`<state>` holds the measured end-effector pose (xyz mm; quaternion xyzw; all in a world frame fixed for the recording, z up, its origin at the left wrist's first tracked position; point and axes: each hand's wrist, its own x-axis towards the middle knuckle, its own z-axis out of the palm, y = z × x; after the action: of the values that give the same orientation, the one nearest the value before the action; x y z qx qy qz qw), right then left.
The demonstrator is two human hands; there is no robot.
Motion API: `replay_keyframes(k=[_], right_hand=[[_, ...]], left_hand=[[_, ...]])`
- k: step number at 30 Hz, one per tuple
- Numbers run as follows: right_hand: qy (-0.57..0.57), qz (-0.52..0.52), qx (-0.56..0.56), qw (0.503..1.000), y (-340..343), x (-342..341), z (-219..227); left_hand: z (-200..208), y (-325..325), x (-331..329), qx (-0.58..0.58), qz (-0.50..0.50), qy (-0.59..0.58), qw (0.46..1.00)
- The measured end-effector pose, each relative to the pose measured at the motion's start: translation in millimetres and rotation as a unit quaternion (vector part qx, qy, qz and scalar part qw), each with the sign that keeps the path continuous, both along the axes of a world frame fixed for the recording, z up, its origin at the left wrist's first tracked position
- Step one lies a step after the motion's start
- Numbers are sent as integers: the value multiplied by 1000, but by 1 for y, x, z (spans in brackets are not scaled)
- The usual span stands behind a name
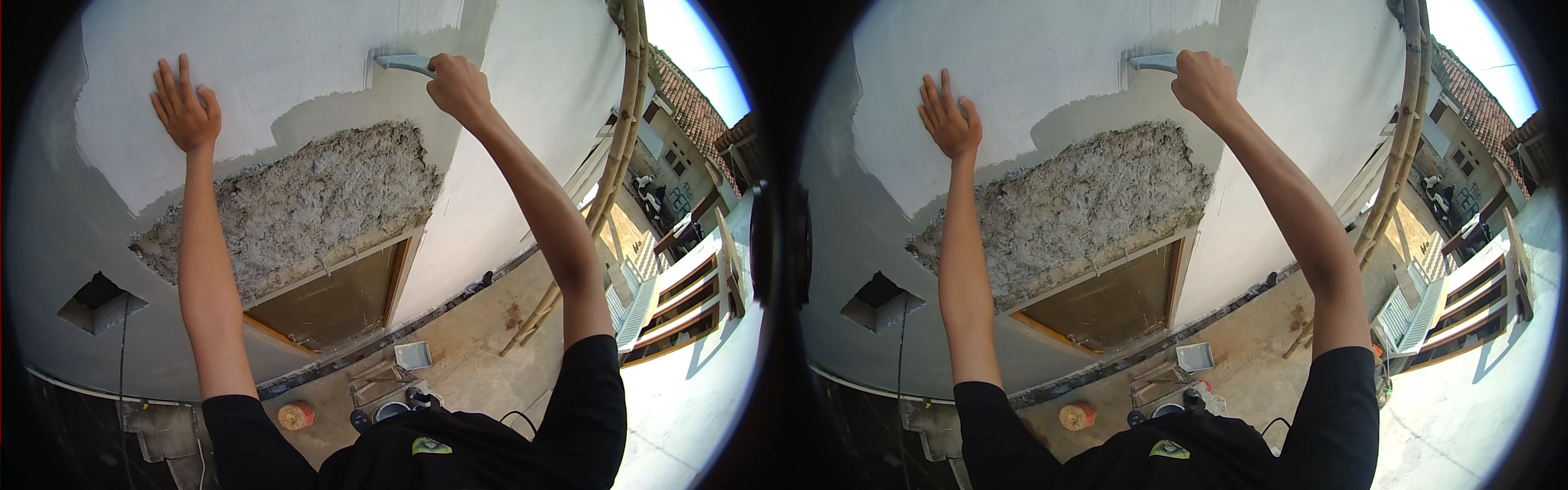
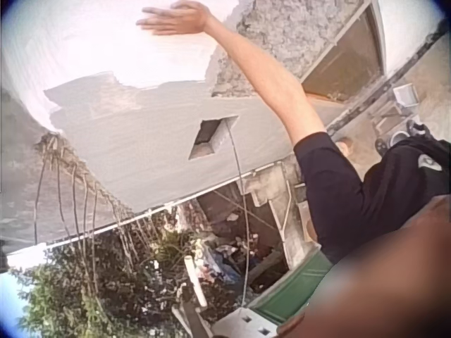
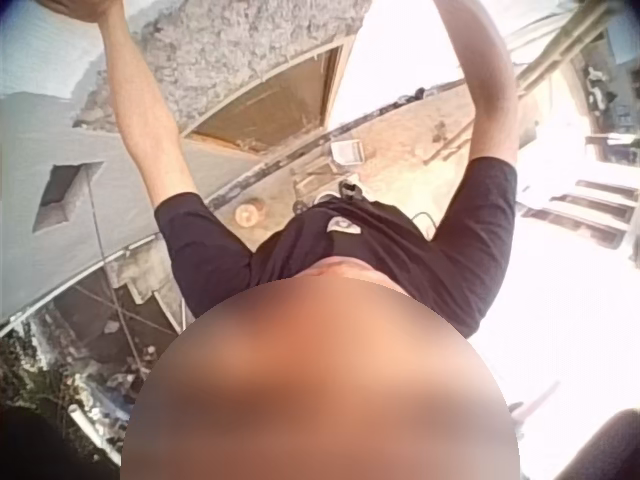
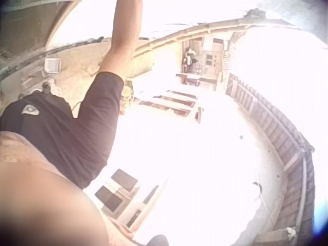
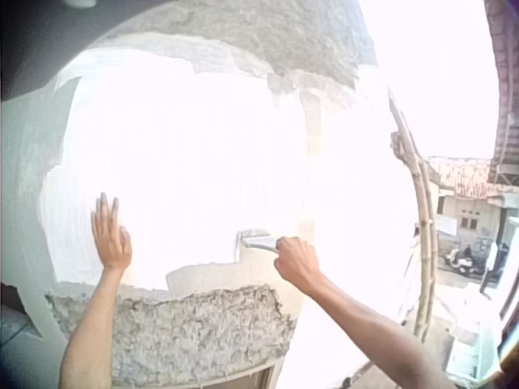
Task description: The person applies plaster mixture onto a damaged wall surface with a putty knife, smoothing it out.
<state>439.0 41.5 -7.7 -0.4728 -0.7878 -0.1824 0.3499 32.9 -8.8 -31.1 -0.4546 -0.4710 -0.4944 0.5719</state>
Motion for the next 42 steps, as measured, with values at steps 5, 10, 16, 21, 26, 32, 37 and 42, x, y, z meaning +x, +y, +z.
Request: replay_keyframes(k=[5,10,16,21,26,32,37,42], right_hand=[[-16,-20,39,999,-11,-23,-13],[-76,-12,-88,993,-19,-23,-59],[-25,3,-35,999,-19,-29,2],[-27,-25,-36,999,-25,-27,-37],[-83,-26,-118,989,-14,-18,-60],[32,-24,49,998,-24,-28,2],[-30,-52,-3,998,-25,-49,-65],[-76,-12,-74,994,-24,-37,-50]], left_hand=[[2,-3,-1,2,-3,0,1000],[2,-1,-1,7,-16,10,1000],[-1,-2,-4,-4,-9,0,1000],[1,-1,-4,1,-18,7,1000],[-1,0,-5,-3,-20,2,1000],[1,-1,-3,-7,-19,-1,1000],[-1,-2,-5,-8,-19,-2,1000],[1,-2,-5,-9,-24,3,1000]])
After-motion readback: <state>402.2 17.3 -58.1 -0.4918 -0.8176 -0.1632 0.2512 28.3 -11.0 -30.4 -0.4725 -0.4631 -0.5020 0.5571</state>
